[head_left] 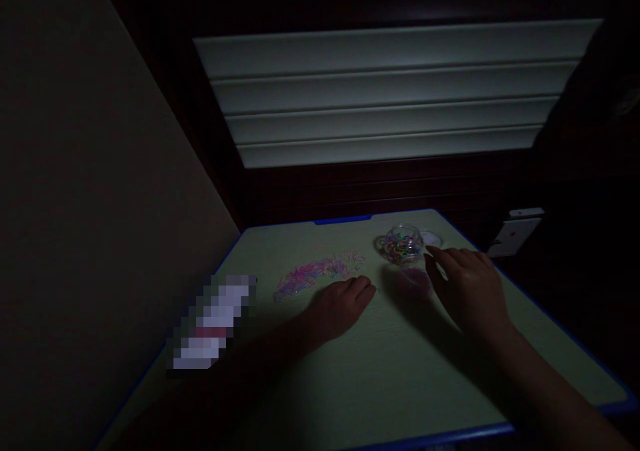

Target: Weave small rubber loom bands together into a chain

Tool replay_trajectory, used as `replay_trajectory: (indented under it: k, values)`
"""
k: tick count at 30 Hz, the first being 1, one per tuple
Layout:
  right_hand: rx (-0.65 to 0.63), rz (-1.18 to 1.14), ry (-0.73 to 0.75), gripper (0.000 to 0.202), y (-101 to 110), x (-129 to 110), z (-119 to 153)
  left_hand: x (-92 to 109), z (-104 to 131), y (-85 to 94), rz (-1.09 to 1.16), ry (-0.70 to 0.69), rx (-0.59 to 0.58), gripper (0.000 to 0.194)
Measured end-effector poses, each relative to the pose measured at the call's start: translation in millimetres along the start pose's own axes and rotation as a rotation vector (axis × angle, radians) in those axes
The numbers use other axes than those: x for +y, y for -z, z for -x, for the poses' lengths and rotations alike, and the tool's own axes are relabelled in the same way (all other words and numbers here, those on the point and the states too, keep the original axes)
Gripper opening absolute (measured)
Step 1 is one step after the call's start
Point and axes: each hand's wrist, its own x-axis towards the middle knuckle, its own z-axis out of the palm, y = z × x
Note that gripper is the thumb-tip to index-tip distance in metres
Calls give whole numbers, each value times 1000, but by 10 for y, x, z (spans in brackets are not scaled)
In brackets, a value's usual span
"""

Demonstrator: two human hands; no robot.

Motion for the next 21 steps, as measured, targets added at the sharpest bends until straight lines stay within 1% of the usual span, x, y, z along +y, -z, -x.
replay_trajectory:
  k: [4,10,14,16,21]
  values:
    - [-9,-26,14,22,-10,5,3,0,-2,-2,-7,1,0,19]
    - [-76,-177,164,19,-22,-19,-5,6,-30,5,5,1,4,17]
    - [-130,-287,220,13,-17,-81,-14,13,-52,14,7,5,5,19]
    - [-153,-305,240,12,-10,-105,-16,17,-65,24,11,16,-15,19]
    - [-181,-305,249,14,-15,-112,-14,24,-96,69,21,57,-121,17]
